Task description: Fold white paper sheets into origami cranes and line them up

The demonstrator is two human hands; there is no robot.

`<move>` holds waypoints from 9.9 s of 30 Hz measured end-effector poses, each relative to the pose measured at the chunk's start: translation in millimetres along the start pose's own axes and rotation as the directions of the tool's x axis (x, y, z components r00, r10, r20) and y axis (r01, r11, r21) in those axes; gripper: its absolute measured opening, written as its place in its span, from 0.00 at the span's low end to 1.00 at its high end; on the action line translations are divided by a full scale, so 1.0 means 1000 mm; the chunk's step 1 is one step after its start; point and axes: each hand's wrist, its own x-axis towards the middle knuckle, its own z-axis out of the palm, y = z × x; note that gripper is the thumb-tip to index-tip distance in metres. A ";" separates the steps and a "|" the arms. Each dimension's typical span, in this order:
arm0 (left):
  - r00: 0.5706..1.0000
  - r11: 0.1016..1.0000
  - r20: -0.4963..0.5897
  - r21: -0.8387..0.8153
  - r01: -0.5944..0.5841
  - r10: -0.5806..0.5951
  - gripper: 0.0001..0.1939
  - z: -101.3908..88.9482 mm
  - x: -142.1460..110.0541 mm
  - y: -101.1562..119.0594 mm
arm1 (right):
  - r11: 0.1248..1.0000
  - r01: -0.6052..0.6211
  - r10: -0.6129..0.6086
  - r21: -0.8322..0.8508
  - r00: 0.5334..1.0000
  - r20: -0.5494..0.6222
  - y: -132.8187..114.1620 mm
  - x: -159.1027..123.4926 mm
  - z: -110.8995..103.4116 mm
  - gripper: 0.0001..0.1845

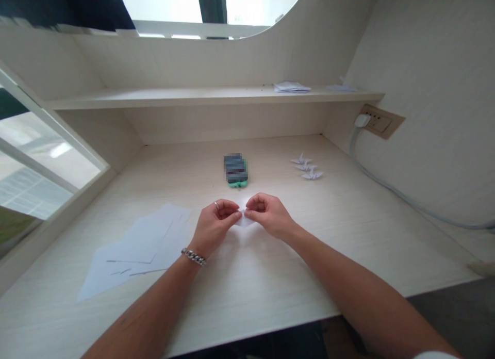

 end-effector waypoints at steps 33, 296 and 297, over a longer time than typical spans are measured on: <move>0.990 0.997 0.123 0.051 0.059 -0.065 0.11 -0.008 0.000 0.008 | 0.985 0.031 -0.031 -0.168 1.000 0.001 -0.002 0.000 -0.008 0.06; 0.984 0.996 0.171 0.053 -0.067 0.057 0.14 -0.005 -0.003 0.003 | 0.980 0.067 -0.056 -0.189 0.997 0.062 -0.002 -0.002 -0.002 0.09; 0.983 0.996 0.173 0.053 -0.066 0.056 0.13 -0.005 -0.003 0.003 | 0.986 0.050 -0.041 -0.156 0.997 0.061 -0.002 -0.002 -0.002 0.09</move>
